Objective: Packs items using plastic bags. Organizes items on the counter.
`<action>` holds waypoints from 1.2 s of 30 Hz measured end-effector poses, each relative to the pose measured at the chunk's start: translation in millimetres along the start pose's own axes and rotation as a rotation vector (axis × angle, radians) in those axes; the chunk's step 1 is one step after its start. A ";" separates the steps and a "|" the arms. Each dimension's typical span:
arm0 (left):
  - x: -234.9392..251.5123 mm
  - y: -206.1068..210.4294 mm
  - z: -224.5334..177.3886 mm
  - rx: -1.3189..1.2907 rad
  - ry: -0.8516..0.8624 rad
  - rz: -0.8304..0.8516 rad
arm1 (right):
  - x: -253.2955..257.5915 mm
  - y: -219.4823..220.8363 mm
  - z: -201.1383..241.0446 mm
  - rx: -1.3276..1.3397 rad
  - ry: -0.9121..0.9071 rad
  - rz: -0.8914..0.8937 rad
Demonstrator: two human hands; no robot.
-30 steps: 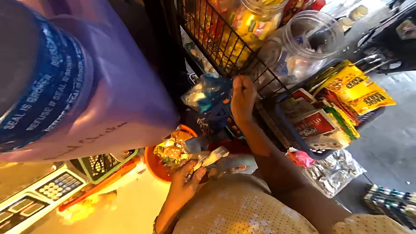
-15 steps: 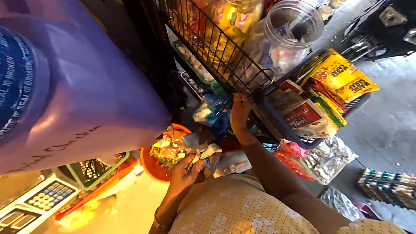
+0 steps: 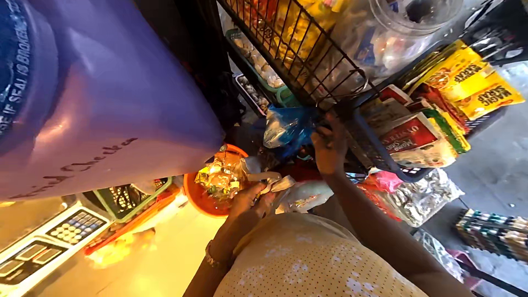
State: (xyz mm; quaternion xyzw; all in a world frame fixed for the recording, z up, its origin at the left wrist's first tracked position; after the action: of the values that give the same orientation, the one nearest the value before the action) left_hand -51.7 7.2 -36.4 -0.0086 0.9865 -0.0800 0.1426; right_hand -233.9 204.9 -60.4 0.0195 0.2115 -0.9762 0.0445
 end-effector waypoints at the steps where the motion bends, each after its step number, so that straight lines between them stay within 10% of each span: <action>1: 0.8 0.1 1.1 0.033 0.024 0.018 | -6.1 2.6 -2.2 0.008 0.005 -0.043; 9: 11.2 5.7 -29.7 0.039 0.238 0.175 | -19.5 14.9 -9.2 0.185 0.133 0.199; 15: 47.8 15.3 -43.7 0.013 0.279 0.054 | -23.1 -26.5 43.4 0.349 -0.065 0.993; 28: 132.4 62.0 -82.8 0.357 0.276 -0.124 | 0.3 -49.9 28.6 -0.350 -0.440 -0.177; 36: 208.3 90.8 -74.2 0.596 0.089 -0.322 | 22.1 -33.4 43.8 -0.822 -0.028 0.107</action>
State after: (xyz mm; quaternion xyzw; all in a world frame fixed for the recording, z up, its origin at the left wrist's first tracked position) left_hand -272.0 100.1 -39.0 -0.1186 0.9110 -0.3864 0.0812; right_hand -259.9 215.3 -8.1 -0.0022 0.5819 -0.8068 0.1023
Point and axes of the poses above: each hand's wrist, its own x-axis towards the middle knuckle, its own y-axis out of the palm, z = x × y, the point moved 2 cm from there along x, towards the middle knuckle, and after that the axes turned 1 degree about -x, right-handed, at the moved point
